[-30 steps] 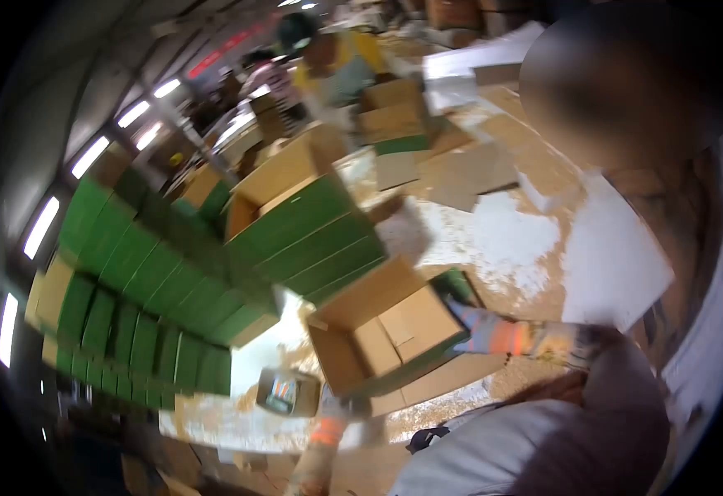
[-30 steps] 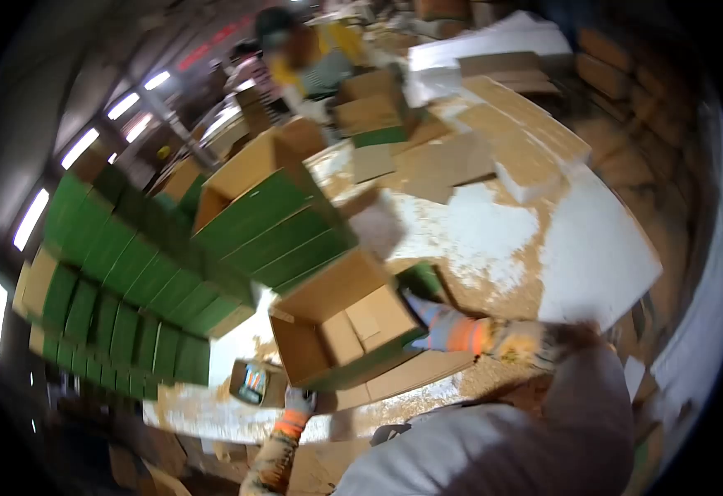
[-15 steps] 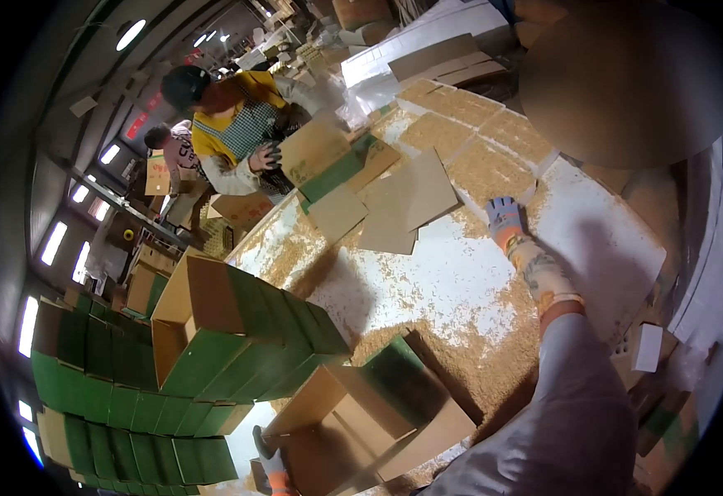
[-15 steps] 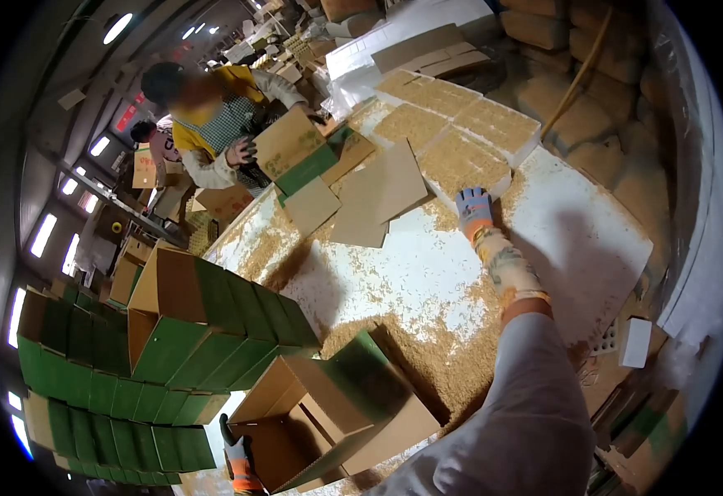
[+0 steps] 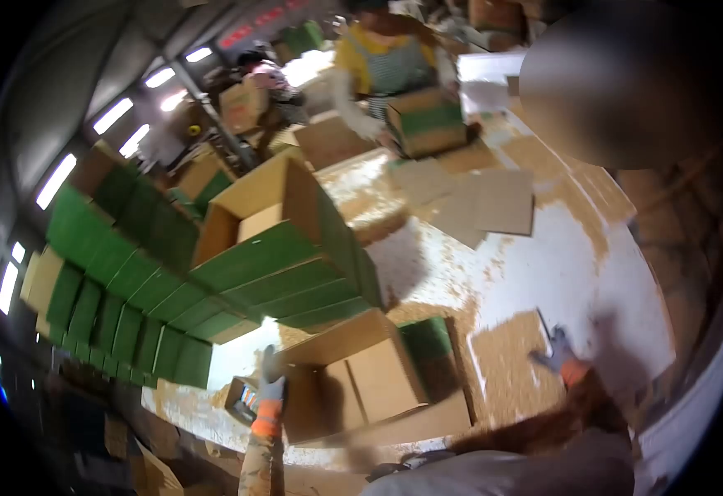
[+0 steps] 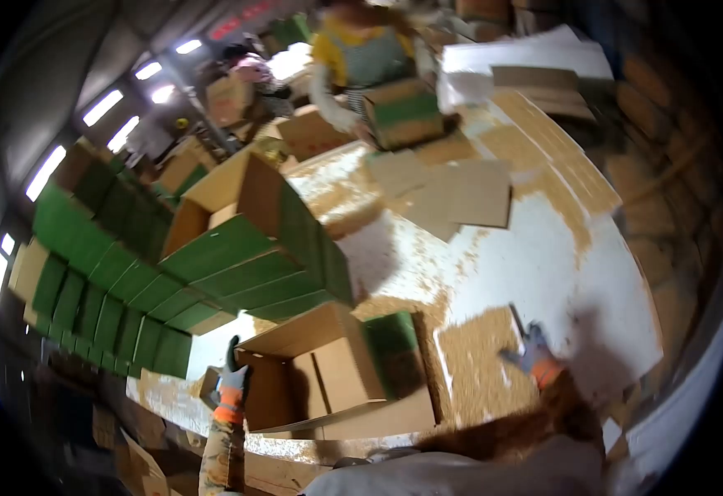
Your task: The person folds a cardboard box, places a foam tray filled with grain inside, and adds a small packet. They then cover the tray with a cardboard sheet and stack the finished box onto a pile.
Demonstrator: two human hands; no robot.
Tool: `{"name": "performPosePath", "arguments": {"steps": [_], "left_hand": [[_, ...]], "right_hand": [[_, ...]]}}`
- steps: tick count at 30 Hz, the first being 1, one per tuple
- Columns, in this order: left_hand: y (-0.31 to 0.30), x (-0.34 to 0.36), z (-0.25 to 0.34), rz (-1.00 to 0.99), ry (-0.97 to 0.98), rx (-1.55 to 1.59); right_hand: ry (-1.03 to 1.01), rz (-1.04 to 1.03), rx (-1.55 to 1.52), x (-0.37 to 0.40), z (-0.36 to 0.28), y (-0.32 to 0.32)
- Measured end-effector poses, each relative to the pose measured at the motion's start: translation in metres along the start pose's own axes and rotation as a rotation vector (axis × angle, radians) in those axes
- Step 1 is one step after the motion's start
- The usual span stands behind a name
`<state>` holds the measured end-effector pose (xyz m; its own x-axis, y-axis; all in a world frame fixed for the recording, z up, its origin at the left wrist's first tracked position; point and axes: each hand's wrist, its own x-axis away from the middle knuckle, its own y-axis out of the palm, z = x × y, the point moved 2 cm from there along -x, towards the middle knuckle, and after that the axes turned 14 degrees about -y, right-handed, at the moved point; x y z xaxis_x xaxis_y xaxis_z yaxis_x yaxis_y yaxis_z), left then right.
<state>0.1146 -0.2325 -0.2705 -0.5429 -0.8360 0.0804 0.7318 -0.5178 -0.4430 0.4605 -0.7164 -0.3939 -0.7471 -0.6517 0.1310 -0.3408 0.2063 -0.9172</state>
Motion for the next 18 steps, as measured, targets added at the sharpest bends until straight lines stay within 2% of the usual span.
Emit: {"name": "performPosePath", "arguments": {"steps": [2,4,5,7,9,11,13,14,15,18], "left_hand": [[-0.006,-0.005,-0.018,-0.015,-0.054,0.03],[-0.003,-0.006,0.0,-0.097,-0.113,0.113],[0.001,0.001,0.025,-0.143,-0.12,0.161],[0.006,0.003,0.04,-0.244,-0.151,0.231],[0.007,-0.003,0.035,-0.291,-0.117,0.227],[0.011,-0.01,0.025,-0.321,-0.045,0.235],[0.013,-0.018,0.017,-0.235,0.052,0.082],[0.015,-0.021,0.013,-0.177,0.099,0.002],[0.019,-0.034,-0.002,-0.146,0.088,-0.042],[0.032,-0.045,-0.013,-0.15,0.108,0.138]], "right_hand": [[-0.042,-0.057,0.013,0.013,-0.018,0.018],[-0.147,0.124,-0.87,0.022,-0.023,0.022],[-0.148,0.121,-0.859,0.03,-0.033,0.017],[-0.139,0.158,-1.389,0.036,-0.052,-0.007],[-0.064,0.234,-1.031,0.024,-0.038,-0.029],[-0.141,0.229,-1.078,0.029,-0.065,-0.099],[-0.302,0.298,-1.06,0.035,-0.112,-0.173],[-0.369,0.244,-1.126,0.038,-0.141,-0.203],[-0.435,0.194,-1.193,0.041,-0.172,-0.225],[-0.529,0.125,-1.393,0.035,-0.256,-0.245]]}}
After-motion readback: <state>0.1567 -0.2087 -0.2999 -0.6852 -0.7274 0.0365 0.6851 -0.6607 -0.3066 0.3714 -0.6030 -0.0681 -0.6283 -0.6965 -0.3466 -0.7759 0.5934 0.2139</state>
